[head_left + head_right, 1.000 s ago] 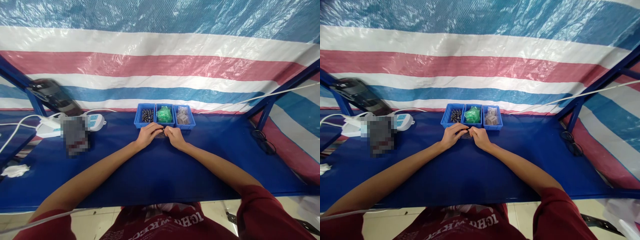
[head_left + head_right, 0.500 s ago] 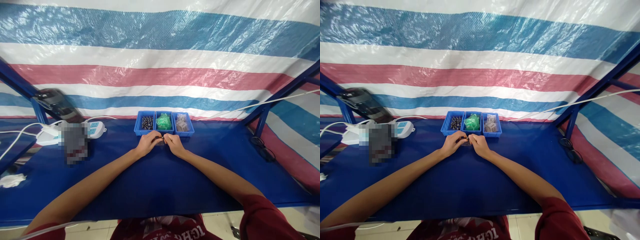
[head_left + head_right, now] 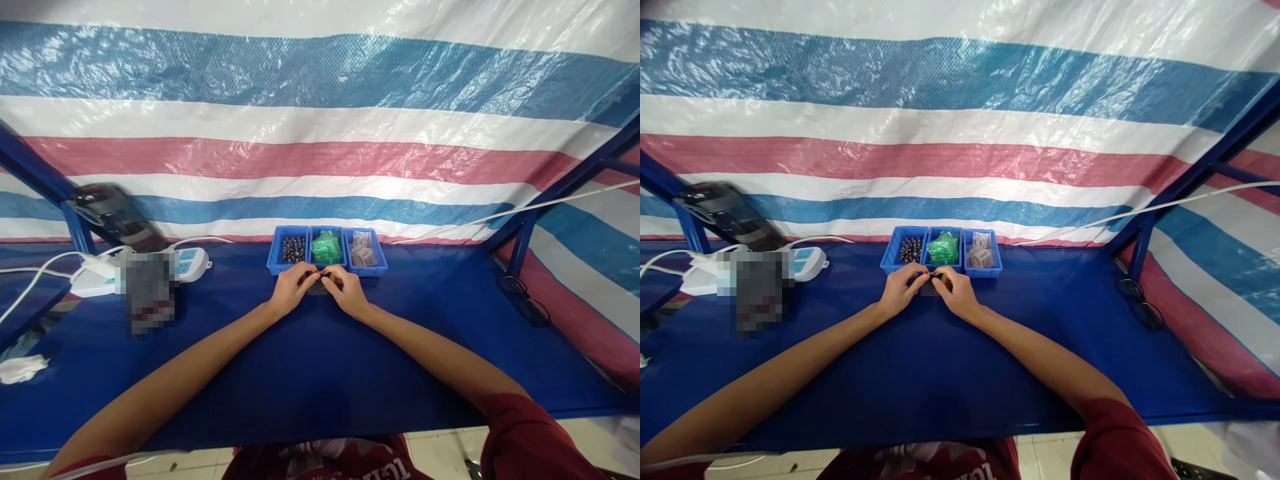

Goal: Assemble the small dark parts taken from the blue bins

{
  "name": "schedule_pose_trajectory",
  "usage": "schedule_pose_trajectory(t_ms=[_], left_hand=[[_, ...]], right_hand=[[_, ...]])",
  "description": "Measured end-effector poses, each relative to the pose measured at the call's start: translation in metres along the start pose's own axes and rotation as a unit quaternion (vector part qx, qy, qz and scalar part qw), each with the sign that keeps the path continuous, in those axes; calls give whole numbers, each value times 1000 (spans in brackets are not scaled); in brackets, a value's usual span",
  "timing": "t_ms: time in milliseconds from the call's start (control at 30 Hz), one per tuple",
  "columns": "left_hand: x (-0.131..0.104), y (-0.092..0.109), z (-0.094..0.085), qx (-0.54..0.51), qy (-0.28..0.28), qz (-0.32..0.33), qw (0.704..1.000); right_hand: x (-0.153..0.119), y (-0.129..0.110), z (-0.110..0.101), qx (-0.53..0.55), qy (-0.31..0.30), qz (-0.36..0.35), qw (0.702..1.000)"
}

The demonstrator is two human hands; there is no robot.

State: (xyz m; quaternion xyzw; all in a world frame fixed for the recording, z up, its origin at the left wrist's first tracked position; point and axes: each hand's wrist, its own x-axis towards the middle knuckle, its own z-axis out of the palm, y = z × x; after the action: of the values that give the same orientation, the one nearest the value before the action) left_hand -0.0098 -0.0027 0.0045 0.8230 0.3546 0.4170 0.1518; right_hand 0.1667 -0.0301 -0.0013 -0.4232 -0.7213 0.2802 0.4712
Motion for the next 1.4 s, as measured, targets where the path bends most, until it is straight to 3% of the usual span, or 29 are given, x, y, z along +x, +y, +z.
schedule_pose_trajectory(t_ms=[500, 733, 1000, 1400], left_hand=[[1, 3, -2, 7, -29, 16, 999], [-1, 2, 0, 5, 2, 10, 1000], [0, -2, 3, 7, -45, 56, 997], [-1, -5, 4, 12, -64, 51, 997]], right_hand=[[1, -1, -1, -29, -64, -19, 997], [0, 0, -2, -6, -46, 11, 999], [0, 3, -3, 21, -53, 24, 998], [1, -1, -4, 15, -57, 18, 998]])
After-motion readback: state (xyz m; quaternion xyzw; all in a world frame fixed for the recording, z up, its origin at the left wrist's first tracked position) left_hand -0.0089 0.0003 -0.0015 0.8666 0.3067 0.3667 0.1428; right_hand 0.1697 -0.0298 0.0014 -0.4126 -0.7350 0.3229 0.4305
